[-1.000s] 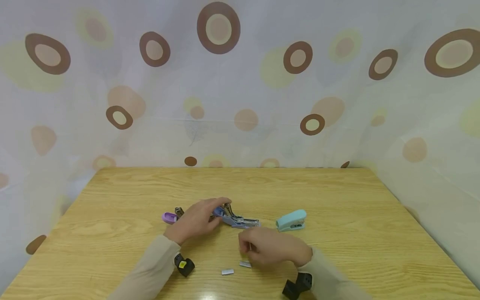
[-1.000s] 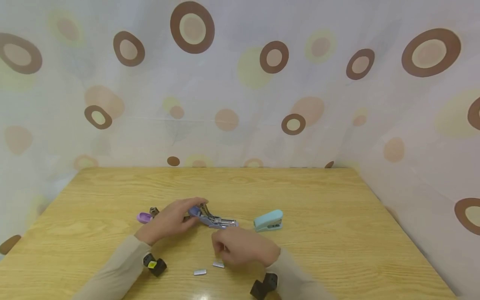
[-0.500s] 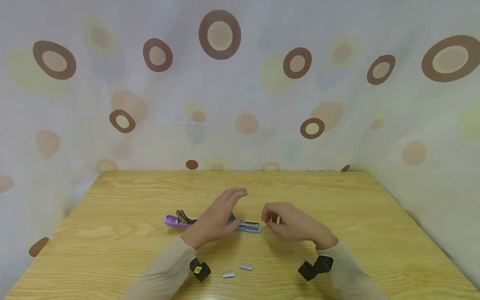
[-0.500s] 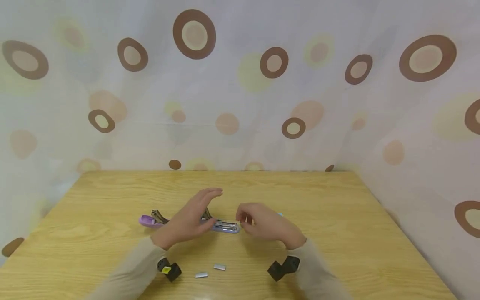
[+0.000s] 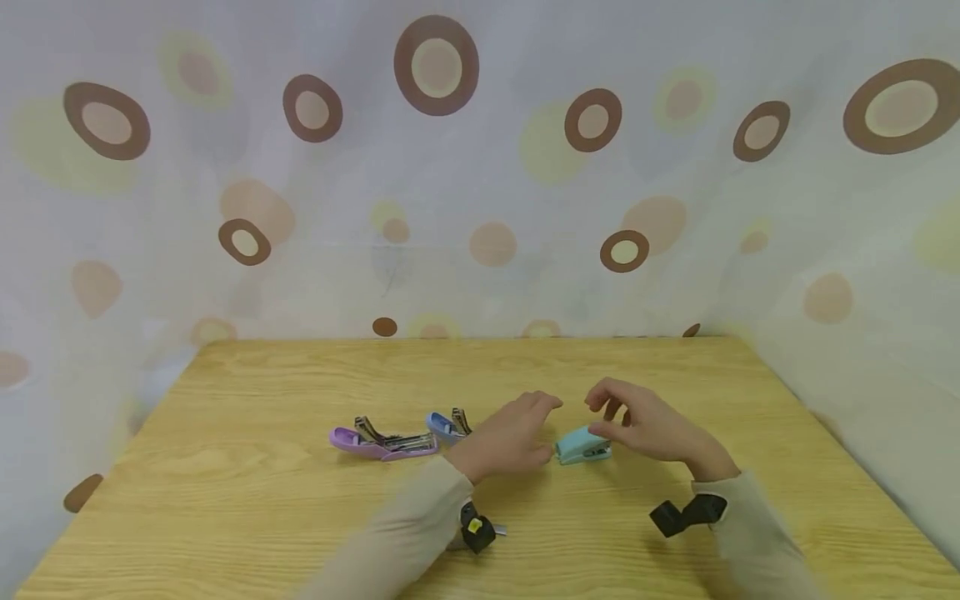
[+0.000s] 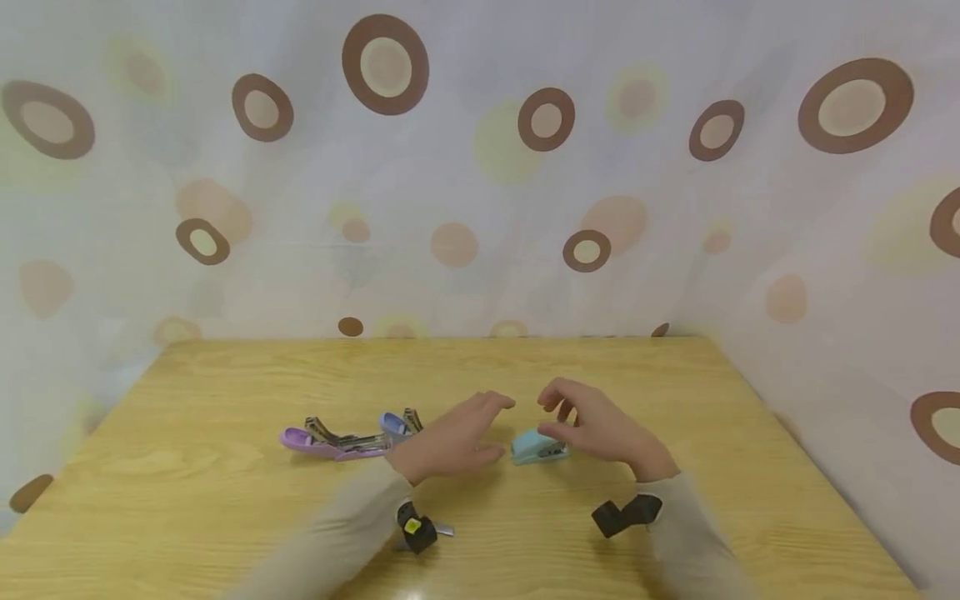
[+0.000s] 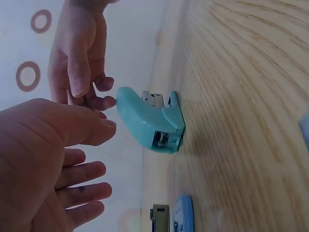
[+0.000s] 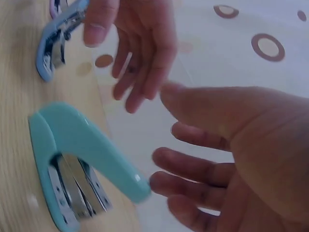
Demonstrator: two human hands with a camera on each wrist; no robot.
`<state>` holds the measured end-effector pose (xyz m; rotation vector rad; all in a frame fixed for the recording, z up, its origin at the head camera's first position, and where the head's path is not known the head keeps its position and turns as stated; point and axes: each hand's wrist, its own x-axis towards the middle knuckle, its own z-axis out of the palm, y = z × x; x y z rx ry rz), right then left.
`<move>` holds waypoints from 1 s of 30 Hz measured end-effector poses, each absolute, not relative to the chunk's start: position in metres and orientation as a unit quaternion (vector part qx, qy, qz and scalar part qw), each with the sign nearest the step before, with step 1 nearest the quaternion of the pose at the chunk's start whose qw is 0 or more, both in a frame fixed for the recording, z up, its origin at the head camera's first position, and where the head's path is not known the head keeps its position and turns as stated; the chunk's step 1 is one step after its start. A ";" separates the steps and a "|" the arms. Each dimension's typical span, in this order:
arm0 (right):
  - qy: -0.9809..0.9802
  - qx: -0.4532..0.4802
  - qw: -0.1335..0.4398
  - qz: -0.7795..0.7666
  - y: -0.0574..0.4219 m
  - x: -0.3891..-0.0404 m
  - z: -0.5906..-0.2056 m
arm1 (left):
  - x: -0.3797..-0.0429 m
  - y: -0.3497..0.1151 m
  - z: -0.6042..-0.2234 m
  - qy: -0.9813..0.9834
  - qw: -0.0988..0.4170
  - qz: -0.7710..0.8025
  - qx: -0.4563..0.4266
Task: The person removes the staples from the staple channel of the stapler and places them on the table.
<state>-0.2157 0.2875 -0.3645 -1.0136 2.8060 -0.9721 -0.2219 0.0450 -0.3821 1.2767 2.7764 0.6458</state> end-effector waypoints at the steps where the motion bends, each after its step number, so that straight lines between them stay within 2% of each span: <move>1: 0.899 -0.313 0.018 -0.307 0.292 -0.216 -0.363 | -0.223 0.050 -0.383 0.891 0.019 0.204 0.406; 8: 0.911 -0.284 0.116 -0.275 0.323 -0.219 -0.368 | -0.227 0.081 -0.387 0.891 0.088 0.206 0.394; 12: 0.898 -0.293 0.148 -0.293 0.334 -0.226 -0.379 | -0.229 0.097 -0.386 0.890 0.094 0.195 0.402; 16: 0.882 -0.300 0.158 -0.326 0.339 -0.233 -0.395 | -0.230 0.110 -0.388 0.888 0.082 0.181 0.414; 23: 0.864 -0.301 0.162 -0.370 0.336 -0.239 -0.411 | -0.229 0.124 -0.388 0.882 0.029 0.147 0.448; 30: 0.866 -0.284 0.141 -0.388 0.333 -0.243 -0.420 | -0.230 0.123 -0.389 0.878 0.041 0.184 0.441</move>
